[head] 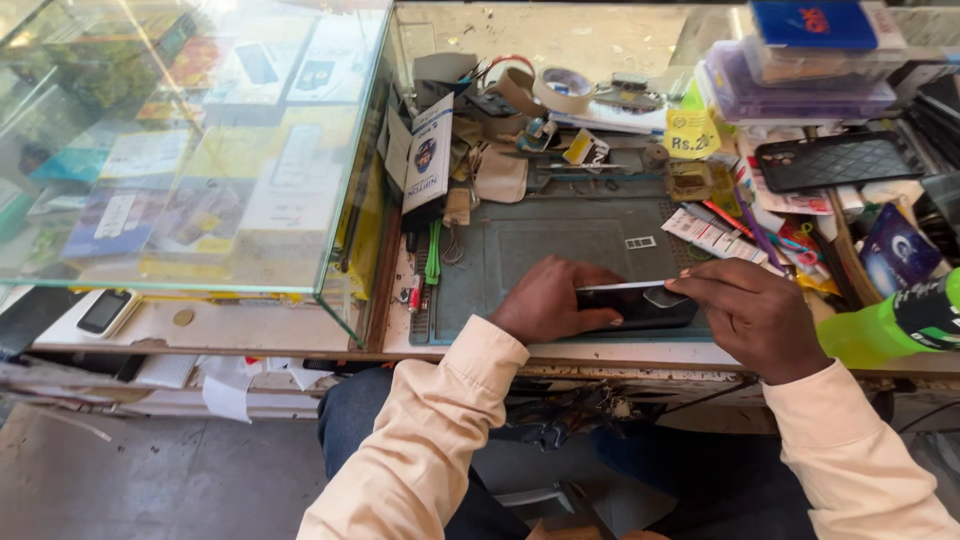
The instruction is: The person removes a black protective case from a smartphone, then uses a metal prying tool to separate the back cover from the phone body. The back cover is lifted to expose the internal battery and circuitry.
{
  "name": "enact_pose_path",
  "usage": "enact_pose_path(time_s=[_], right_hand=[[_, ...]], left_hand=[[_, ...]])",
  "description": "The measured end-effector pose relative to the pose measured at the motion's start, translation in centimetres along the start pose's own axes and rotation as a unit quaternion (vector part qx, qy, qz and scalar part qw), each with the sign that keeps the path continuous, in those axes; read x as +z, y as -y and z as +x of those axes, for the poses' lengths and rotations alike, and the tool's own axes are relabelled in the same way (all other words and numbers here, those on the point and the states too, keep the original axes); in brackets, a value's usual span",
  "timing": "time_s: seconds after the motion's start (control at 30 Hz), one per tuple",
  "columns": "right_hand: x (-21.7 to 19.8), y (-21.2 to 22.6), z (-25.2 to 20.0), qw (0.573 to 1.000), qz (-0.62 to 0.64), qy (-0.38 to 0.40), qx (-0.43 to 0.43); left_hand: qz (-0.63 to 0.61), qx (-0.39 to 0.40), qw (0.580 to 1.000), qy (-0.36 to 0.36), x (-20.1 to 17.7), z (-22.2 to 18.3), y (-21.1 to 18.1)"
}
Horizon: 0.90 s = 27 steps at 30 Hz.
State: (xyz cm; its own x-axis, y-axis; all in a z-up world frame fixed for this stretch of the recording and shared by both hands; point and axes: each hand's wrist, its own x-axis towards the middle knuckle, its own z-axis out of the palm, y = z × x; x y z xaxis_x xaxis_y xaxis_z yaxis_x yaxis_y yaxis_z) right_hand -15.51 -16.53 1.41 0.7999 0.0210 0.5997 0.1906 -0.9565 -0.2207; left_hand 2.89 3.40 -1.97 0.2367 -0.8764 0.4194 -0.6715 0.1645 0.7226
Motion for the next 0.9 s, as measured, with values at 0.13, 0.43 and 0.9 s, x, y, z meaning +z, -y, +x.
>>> enact_pose_path(time_s=[0.13, 0.43, 0.9], right_hand=[[1.0, 0.6, 0.5, 1.000, 0.018, -0.002, -0.020], [2.7, 2.5, 1.7, 0.999, 0.047, 0.021, -0.017], [2.4, 2.8, 1.9, 0.998, 0.062, -0.003, 0.022]], left_hand=[[0.005, -0.026, 1.000, 0.008, 0.2, 0.0, 0.1], [0.033, -0.031, 0.999, -0.012, 0.6, -0.4, 0.4], [-0.049, -0.076, 0.996, 0.015, -1.9, -0.7, 1.1]])
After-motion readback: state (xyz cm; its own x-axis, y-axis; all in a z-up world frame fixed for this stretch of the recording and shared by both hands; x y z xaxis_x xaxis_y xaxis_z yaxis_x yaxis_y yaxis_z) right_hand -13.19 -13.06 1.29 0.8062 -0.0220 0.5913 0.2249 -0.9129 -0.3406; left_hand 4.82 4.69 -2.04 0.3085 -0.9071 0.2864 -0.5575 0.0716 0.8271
